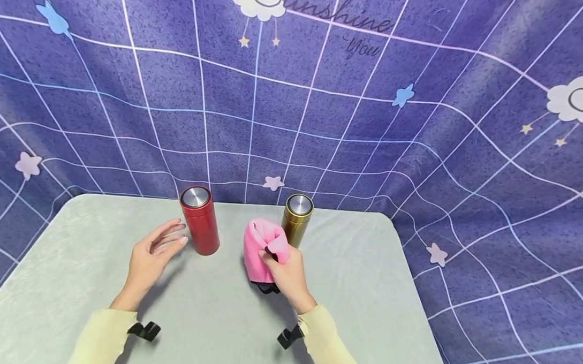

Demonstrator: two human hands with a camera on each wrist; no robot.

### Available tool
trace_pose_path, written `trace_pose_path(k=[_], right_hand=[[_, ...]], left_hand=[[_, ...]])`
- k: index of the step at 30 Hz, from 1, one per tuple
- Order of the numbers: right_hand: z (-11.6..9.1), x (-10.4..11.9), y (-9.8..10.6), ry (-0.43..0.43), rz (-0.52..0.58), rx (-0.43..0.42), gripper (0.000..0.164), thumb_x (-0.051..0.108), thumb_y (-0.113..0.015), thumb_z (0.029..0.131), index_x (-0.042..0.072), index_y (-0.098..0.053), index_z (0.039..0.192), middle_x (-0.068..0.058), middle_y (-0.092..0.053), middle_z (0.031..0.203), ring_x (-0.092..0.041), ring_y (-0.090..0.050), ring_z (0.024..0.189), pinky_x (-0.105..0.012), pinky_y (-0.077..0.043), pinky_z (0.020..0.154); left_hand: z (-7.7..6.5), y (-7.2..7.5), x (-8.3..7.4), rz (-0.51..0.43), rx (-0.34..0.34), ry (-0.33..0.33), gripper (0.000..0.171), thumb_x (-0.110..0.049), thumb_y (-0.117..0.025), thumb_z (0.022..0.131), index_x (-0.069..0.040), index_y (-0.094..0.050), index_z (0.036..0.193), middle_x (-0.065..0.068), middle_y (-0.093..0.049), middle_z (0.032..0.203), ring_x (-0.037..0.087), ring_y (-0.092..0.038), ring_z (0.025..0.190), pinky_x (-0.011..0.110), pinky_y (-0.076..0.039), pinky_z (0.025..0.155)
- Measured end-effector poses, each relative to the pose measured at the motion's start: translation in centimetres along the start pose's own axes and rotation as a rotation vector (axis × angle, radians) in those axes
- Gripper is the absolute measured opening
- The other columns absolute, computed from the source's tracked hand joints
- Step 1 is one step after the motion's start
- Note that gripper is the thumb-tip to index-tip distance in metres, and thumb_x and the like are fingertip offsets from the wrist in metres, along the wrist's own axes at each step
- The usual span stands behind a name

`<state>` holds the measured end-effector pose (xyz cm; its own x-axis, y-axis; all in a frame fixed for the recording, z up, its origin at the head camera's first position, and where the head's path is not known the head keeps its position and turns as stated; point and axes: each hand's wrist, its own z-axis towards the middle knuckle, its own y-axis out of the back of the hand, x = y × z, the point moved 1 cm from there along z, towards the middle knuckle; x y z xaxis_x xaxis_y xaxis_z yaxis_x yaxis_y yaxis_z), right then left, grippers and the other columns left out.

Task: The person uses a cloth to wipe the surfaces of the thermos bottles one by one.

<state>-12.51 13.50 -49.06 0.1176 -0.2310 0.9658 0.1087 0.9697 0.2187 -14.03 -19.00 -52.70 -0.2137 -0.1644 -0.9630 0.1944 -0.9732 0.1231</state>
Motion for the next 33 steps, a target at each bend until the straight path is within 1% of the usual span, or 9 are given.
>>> trace_pose_path(k=[3,6,9,12,16,18,23,28,33], right_hand=[[0.8,0.1,-0.6,0.009,-0.005,0.004,0.017,0.012,-0.088,0.087,0.001,-0.076,0.093,-0.004,-0.071,0.082,-0.012,-0.061,0.073,-0.023,-0.053,0.071],[1.5,0.4,-1.2,0.000,0.002,0.014,0.015,0.011,-0.087,0.088,0.002,-0.076,0.093,-0.001,-0.069,0.080,-0.013,-0.060,0.073,-0.024,-0.051,0.070],[2.2,0.7,-1.5,0.005,-0.003,0.015,0.013,0.009,-0.086,0.088,0.002,-0.075,0.091,0.001,-0.065,0.077,-0.014,-0.058,0.072,-0.024,-0.050,0.068],[3.0,1.2,-1.6,0.020,-0.014,0.006,0.011,0.005,-0.084,0.088,-0.001,-0.075,0.090,0.000,-0.064,0.075,-0.014,-0.057,0.071,-0.023,-0.049,0.066],[3.9,1.8,-1.8,0.032,-0.020,0.002,0.011,0.004,-0.084,0.088,-0.002,-0.075,0.089,-0.001,-0.066,0.076,-0.012,-0.057,0.070,-0.022,-0.049,0.067],[4.1,2.0,-1.9,0.040,-0.019,0.004,0.012,0.005,-0.085,0.088,-0.001,-0.074,0.087,0.001,-0.064,0.074,-0.012,-0.057,0.070,-0.023,-0.050,0.067],[4.8,2.5,-2.2,0.073,-0.027,0.011,0.013,0.006,-0.083,0.088,0.000,-0.073,0.083,0.001,-0.062,0.072,-0.014,-0.056,0.070,-0.024,-0.050,0.066],[5.3,2.8,-2.5,0.093,-0.062,0.028,0.013,0.008,-0.083,0.088,0.001,-0.073,0.084,0.000,-0.063,0.073,-0.014,-0.057,0.070,-0.026,-0.050,0.065],[5.8,3.3,-2.5,0.106,-0.082,0.022,0.012,0.008,-0.084,0.087,0.002,-0.074,0.085,0.000,-0.065,0.075,-0.013,-0.056,0.070,-0.026,-0.049,0.066]], left_hand=[[1.2,0.2,-0.3,-0.011,0.048,-0.054,0.059,-0.009,-0.082,0.096,-0.007,-0.061,0.151,0.019,-0.068,0.143,0.020,-0.071,0.122,0.025,-0.057,0.100],[2.5,0.5,-0.9,0.003,0.105,-0.082,0.065,-0.007,-0.083,0.095,-0.008,-0.057,0.154,0.016,-0.064,0.148,0.025,-0.066,0.130,0.029,-0.055,0.107],[3.7,0.6,-1.8,0.067,0.161,-0.099,0.069,-0.011,-0.085,0.094,-0.012,-0.055,0.156,0.012,-0.062,0.151,0.027,-0.062,0.136,0.030,-0.049,0.114],[4.9,0.7,-3.0,0.109,0.218,-0.124,0.073,-0.012,-0.085,0.094,-0.016,-0.052,0.159,0.009,-0.062,0.152,0.017,-0.060,0.138,0.030,-0.044,0.119],[6.5,1.1,-4.6,0.113,0.316,-0.146,0.077,-0.010,-0.084,0.094,-0.023,-0.048,0.162,0.005,-0.061,0.153,0.005,-0.058,0.136,0.028,-0.043,0.119],[7.2,1.3,-5.3,0.128,0.374,-0.158,0.079,-0.011,-0.084,0.094,-0.024,-0.047,0.163,0.003,-0.059,0.155,0.005,-0.058,0.136,0.026,-0.043,0.117],[8.9,1.5,-6.6,0.154,0.489,-0.185,0.081,-0.013,-0.084,0.094,-0.022,-0.045,0.164,-0.001,-0.055,0.160,0.007,-0.058,0.136,0.025,-0.046,0.113],[9.6,1.6,-7.4,0.177,0.547,-0.165,0.082,-0.015,-0.085,0.094,-0.027,-0.045,0.164,-0.002,-0.057,0.157,0.006,-0.060,0.136,0.024,-0.050,0.108],[10.0,1.4,-7.6,0.230,0.569,-0.164,0.082,-0.019,-0.086,0.093,-0.031,-0.046,0.163,-0.002,-0.058,0.156,0.004,-0.061,0.133,0.032,-0.053,0.109]])
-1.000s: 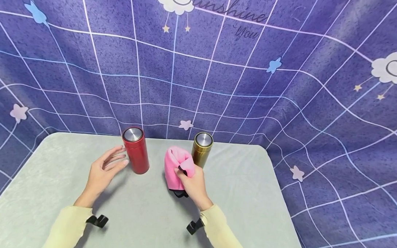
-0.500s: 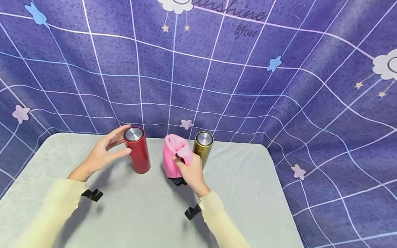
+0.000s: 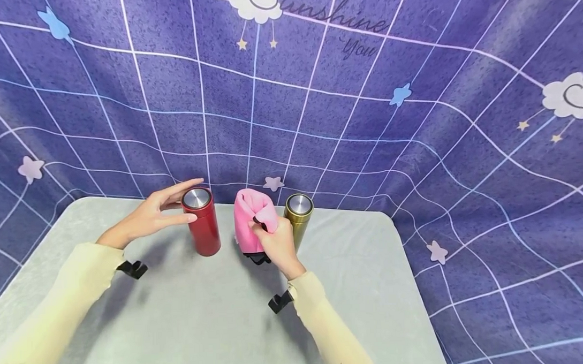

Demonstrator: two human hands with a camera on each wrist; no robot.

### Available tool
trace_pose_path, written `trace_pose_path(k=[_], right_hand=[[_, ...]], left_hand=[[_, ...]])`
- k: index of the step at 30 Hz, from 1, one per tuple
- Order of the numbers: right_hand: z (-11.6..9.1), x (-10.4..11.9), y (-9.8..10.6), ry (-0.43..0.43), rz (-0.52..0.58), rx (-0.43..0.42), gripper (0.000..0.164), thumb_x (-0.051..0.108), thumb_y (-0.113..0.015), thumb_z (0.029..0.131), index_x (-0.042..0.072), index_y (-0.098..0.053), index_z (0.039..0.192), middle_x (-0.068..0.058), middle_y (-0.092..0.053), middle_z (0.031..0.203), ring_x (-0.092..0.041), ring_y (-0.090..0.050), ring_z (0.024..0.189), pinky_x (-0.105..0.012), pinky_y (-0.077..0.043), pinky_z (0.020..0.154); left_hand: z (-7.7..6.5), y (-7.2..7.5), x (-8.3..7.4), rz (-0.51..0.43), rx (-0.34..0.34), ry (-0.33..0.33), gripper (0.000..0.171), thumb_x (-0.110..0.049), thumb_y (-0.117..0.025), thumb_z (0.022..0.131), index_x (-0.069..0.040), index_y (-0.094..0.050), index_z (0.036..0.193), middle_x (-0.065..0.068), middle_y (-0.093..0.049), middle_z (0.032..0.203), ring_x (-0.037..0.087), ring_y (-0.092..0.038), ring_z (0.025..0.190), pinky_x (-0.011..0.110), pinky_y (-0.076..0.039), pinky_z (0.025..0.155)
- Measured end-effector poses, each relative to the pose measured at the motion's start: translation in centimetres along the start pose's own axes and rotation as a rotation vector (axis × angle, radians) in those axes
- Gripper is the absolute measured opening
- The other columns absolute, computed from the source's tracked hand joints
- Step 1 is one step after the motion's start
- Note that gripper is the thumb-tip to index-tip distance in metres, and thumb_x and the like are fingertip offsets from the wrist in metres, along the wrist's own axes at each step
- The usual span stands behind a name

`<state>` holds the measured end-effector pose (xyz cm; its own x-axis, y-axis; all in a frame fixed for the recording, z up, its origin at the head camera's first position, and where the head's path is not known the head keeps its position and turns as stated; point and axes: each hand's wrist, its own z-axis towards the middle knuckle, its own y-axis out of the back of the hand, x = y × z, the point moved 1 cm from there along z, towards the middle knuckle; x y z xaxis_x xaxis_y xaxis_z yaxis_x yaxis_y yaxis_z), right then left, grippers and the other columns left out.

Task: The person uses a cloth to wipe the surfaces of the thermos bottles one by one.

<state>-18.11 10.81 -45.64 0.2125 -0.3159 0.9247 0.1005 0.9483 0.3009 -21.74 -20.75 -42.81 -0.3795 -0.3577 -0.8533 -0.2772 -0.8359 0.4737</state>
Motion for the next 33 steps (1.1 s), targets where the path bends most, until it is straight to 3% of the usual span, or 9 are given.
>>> trace_pose_path(k=[3,7,14,25,33], right_hand=[[0.1,0.3,0.0,0.004,0.011,0.009,0.013,0.009,-0.084,0.087,0.002,-0.074,0.086,0.002,-0.064,0.074,-0.014,-0.055,0.071,-0.026,-0.048,0.066],[0.4,0.9,-0.1,0.006,0.010,0.021,0.012,0.009,-0.084,0.088,0.002,-0.075,0.086,0.003,-0.062,0.073,-0.013,-0.055,0.070,-0.025,-0.047,0.064],[0.5,1.2,-0.4,0.011,-0.010,0.027,0.018,0.011,-0.085,0.087,0.002,-0.071,0.080,0.003,-0.060,0.070,-0.012,-0.052,0.067,-0.024,-0.045,0.061],[0.2,1.2,-0.5,0.021,-0.011,0.027,0.012,0.010,-0.085,0.087,0.002,-0.076,0.088,-0.004,-0.072,0.079,-0.012,-0.059,0.073,-0.025,-0.050,0.068],[-0.2,1.3,-0.6,0.025,-0.004,0.037,0.010,0.007,-0.084,0.087,0.000,-0.078,0.090,-0.009,-0.075,0.082,-0.012,-0.062,0.074,-0.025,-0.052,0.069]], left_hand=[[0.1,0.0,0.0,0.027,0.006,-0.005,0.079,-0.017,-0.087,0.092,-0.027,-0.051,0.161,-0.001,-0.061,0.154,0.005,-0.065,0.128,0.034,-0.054,0.108],[0.1,0.2,-0.2,0.025,0.010,0.003,0.076,-0.016,-0.091,0.089,-0.022,-0.058,0.156,0.000,-0.065,0.149,0.005,-0.068,0.124,0.027,-0.057,0.102],[-0.1,0.5,-0.7,0.007,-0.018,0.046,0.075,-0.021,-0.097,0.082,-0.026,-0.065,0.150,0.000,-0.070,0.141,0.004,-0.071,0.120,0.024,-0.059,0.096],[-1.3,-0.2,-1.0,-0.008,-0.119,0.041,0.070,-0.022,-0.097,0.083,-0.024,-0.068,0.146,0.002,-0.071,0.141,0.004,-0.072,0.113,0.023,-0.060,0.093],[-2.6,-0.6,-1.5,-0.007,-0.198,0.107,0.067,-0.029,-0.097,0.083,-0.030,-0.070,0.144,-0.003,-0.073,0.137,0.008,-0.074,0.111,0.027,-0.061,0.094]])
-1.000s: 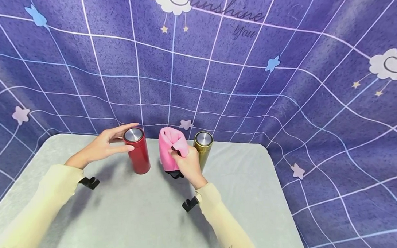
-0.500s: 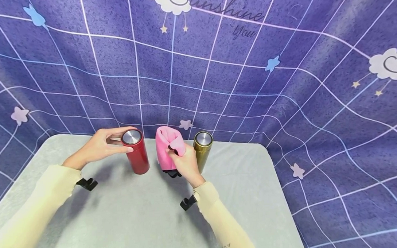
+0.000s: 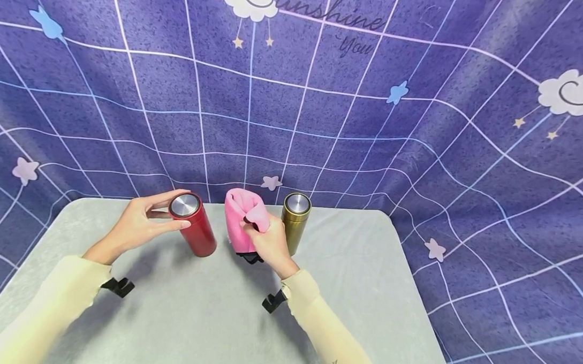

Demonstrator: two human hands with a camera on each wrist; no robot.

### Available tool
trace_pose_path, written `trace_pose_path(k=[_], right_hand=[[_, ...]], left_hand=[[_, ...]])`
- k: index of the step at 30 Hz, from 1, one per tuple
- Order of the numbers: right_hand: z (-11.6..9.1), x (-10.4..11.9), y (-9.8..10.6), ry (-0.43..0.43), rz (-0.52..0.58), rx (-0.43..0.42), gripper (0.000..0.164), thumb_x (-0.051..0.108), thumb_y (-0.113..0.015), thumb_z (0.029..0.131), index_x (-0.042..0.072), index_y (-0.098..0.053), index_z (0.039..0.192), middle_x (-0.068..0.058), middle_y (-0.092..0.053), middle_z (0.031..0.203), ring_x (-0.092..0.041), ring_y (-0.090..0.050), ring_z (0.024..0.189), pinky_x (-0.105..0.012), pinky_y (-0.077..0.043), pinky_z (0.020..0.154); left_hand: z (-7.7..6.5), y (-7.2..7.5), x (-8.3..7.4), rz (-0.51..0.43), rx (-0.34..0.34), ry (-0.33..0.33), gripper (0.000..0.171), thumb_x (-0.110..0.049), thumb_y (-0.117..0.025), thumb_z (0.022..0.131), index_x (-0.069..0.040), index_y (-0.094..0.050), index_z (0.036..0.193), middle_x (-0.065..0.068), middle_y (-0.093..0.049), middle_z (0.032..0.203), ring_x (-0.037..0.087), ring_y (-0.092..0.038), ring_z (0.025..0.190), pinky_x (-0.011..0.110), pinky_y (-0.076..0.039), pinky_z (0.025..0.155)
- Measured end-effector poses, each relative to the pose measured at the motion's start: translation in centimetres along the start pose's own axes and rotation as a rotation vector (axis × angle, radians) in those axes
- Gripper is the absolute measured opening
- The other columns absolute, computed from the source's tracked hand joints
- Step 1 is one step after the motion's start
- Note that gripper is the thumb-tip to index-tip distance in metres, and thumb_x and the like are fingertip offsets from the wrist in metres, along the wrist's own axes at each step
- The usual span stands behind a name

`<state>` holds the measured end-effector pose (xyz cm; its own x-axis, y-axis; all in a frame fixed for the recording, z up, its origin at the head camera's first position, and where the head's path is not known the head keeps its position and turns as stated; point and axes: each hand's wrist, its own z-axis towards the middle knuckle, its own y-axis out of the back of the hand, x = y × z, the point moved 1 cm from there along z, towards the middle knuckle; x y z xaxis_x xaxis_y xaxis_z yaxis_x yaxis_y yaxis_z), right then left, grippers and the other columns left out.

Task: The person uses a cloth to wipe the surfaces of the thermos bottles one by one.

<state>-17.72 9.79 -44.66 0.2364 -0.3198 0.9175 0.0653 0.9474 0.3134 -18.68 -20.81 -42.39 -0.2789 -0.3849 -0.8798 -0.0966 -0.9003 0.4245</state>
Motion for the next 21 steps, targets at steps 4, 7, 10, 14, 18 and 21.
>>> trace_pose_path(k=[4,7,10,14,18,21], right_hand=[[-0.3,0.2,-0.2,0.010,0.017,0.001,0.010,0.007,-0.085,0.087,0.000,-0.077,0.088,-0.006,-0.073,0.079,-0.012,-0.060,0.073,-0.025,-0.051,0.069],[-0.5,0.3,-0.4,0.025,0.024,0.002,0.011,0.006,-0.085,0.087,0.000,-0.077,0.088,-0.006,-0.072,0.078,-0.012,-0.060,0.073,-0.025,-0.051,0.069],[-0.8,0.4,-0.6,0.043,0.028,-0.008,0.011,0.006,-0.086,0.086,0.000,-0.077,0.088,-0.008,-0.073,0.080,-0.011,-0.061,0.073,-0.026,-0.052,0.069],[-1.3,1.1,-0.8,0.070,0.043,-0.020,0.012,0.005,-0.086,0.086,-0.001,-0.076,0.089,-0.009,-0.072,0.081,-0.012,-0.060,0.073,-0.025,-0.052,0.068],[-1.8,2.0,-1.0,0.107,0.070,-0.019,0.012,0.004,-0.084,0.087,-0.001,-0.075,0.092,-0.009,-0.071,0.083,-0.014,-0.061,0.076,-0.025,-0.054,0.071],[-2.1,2.4,-1.2,0.136,0.071,-0.036,0.012,0.004,-0.084,0.087,0.000,-0.075,0.093,-0.010,-0.072,0.084,-0.016,-0.063,0.077,-0.027,-0.056,0.073]], left_hand=[[-0.9,-0.2,-0.3,0.003,-0.023,0.017,0.068,-0.032,-0.097,0.082,-0.032,-0.070,0.144,-0.006,-0.073,0.137,0.008,-0.074,0.111,0.028,-0.061,0.094],[-1.5,-0.5,-0.5,-0.006,-0.034,0.018,0.068,-0.030,-0.097,0.082,-0.031,-0.069,0.144,-0.004,-0.073,0.138,0.007,-0.074,0.110,0.027,-0.061,0.094],[-2.1,-0.8,-0.7,-0.013,-0.045,0.001,0.068,-0.028,-0.096,0.083,-0.029,-0.069,0.146,0.000,-0.073,0.138,0.005,-0.075,0.109,0.026,-0.061,0.093],[-2.6,-1.3,-1.0,-0.023,-0.065,-0.025,0.067,-0.024,-0.096,0.083,-0.027,-0.069,0.145,0.001,-0.074,0.136,0.003,-0.073,0.111,0.022,-0.060,0.092],[-3.0,-1.8,-1.1,-0.028,-0.095,-0.059,0.066,-0.020,-0.096,0.083,-0.023,-0.071,0.143,0.002,-0.075,0.134,0.001,-0.070,0.115,0.019,-0.059,0.092],[-3.3,-2.1,-1.3,-0.027,-0.113,-0.058,0.064,-0.020,-0.096,0.083,-0.023,-0.071,0.142,0.002,-0.074,0.135,0.000,-0.069,0.118,0.019,-0.058,0.092]])
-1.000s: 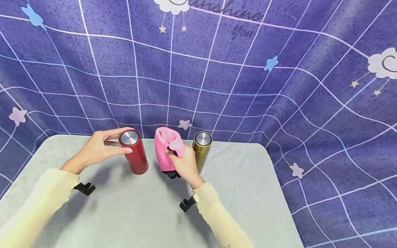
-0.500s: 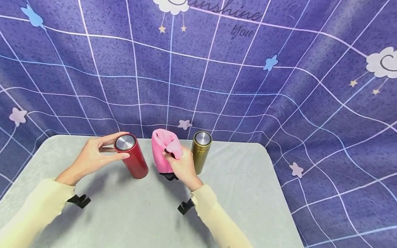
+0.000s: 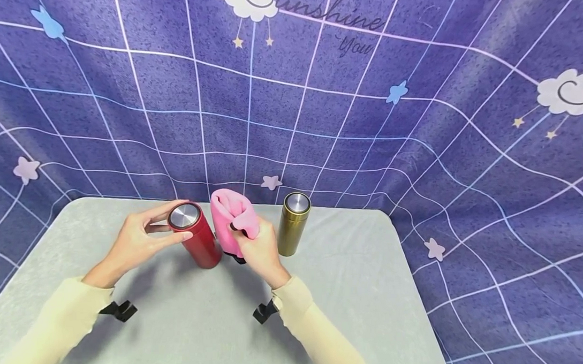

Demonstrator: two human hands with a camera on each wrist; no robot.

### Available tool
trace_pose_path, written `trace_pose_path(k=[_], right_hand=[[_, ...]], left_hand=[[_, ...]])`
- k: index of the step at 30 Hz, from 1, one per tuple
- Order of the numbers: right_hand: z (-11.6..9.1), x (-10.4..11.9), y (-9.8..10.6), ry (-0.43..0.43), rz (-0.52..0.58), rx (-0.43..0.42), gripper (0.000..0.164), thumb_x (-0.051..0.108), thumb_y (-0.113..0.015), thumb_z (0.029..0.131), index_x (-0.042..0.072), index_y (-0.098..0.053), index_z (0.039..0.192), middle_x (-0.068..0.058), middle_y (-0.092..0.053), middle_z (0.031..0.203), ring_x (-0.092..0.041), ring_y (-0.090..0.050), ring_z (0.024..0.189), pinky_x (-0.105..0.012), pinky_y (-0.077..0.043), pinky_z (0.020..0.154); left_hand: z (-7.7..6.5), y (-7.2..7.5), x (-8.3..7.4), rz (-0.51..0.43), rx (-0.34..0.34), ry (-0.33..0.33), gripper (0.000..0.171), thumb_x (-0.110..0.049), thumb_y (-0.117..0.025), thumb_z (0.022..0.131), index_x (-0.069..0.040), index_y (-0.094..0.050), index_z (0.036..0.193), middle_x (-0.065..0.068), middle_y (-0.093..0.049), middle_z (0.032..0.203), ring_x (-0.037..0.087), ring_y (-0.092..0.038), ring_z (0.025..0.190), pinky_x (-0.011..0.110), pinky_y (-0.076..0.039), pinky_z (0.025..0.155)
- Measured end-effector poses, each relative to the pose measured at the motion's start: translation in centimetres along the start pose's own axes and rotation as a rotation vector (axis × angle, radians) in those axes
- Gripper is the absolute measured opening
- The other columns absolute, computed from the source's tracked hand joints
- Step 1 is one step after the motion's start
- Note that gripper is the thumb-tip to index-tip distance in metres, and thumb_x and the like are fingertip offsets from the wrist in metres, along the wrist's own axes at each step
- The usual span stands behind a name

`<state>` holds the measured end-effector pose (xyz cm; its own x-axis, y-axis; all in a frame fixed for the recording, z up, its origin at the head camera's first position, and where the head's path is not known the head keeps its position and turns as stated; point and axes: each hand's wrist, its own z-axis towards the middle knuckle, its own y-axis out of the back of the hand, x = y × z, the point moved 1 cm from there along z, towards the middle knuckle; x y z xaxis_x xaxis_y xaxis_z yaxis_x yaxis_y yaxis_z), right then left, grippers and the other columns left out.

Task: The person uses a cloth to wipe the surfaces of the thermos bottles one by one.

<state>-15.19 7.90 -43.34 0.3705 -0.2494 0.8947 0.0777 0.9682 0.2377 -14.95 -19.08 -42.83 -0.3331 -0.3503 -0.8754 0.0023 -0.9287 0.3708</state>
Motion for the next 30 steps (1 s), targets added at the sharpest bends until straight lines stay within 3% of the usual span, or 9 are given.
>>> trace_pose_path(k=[5,12,17,30], right_hand=[[-0.2,0.8,-0.3,0.084,-0.046,-0.034,0.014,0.006,-0.086,0.086,0.000,-0.074,0.092,-0.012,-0.074,0.085,-0.024,-0.067,0.079,-0.032,-0.060,0.076],[-0.9,1.7,-0.5,0.191,-0.066,-0.022,0.013,0.002,-0.083,0.085,0.000,-0.075,0.096,-0.013,-0.078,0.088,-0.028,-0.074,0.080,-0.034,-0.063,0.077],[-1.4,1.7,-0.8,0.238,-0.097,-0.013,0.010,0.001,-0.078,0.087,0.001,-0.077,0.097,-0.010,-0.078,0.086,-0.024,-0.073,0.074,-0.030,-0.062,0.070],[-1.7,1.0,-1.1,0.314,-0.126,-0.010,0.020,-0.001,-0.082,0.083,0.002,-0.077,0.102,-0.010,-0.081,0.098,-0.026,-0.077,0.088,-0.033,-0.065,0.083]], left_hand=[[-0.4,-0.4,-0.5,-0.012,-0.024,0.030,0.064,-0.021,-0.096,0.083,-0.024,-0.071,0.142,0.003,-0.073,0.136,0.000,-0.070,0.114,0.018,-0.058,0.092],[-0.7,-1.0,-1.2,-0.049,-0.043,-0.001,0.064,-0.016,-0.095,0.084,-0.021,-0.071,0.143,0.008,-0.072,0.137,0.001,-0.072,0.110,0.020,-0.060,0.089],[-0.7,-1.3,-1.4,-0.063,-0.040,-0.005,0.063,-0.017,-0.095,0.084,-0.023,-0.071,0.143,0.006,-0.073,0.136,0.003,-0.074,0.107,0.022,-0.061,0.088],[-0.3,-1.6,-1.7,-0.098,-0.068,0.001,0.063,-0.015,-0.095,0.084,-0.021,-0.072,0.142,0.008,-0.074,0.135,0.008,-0.078,0.099,0.025,-0.062,0.085]])
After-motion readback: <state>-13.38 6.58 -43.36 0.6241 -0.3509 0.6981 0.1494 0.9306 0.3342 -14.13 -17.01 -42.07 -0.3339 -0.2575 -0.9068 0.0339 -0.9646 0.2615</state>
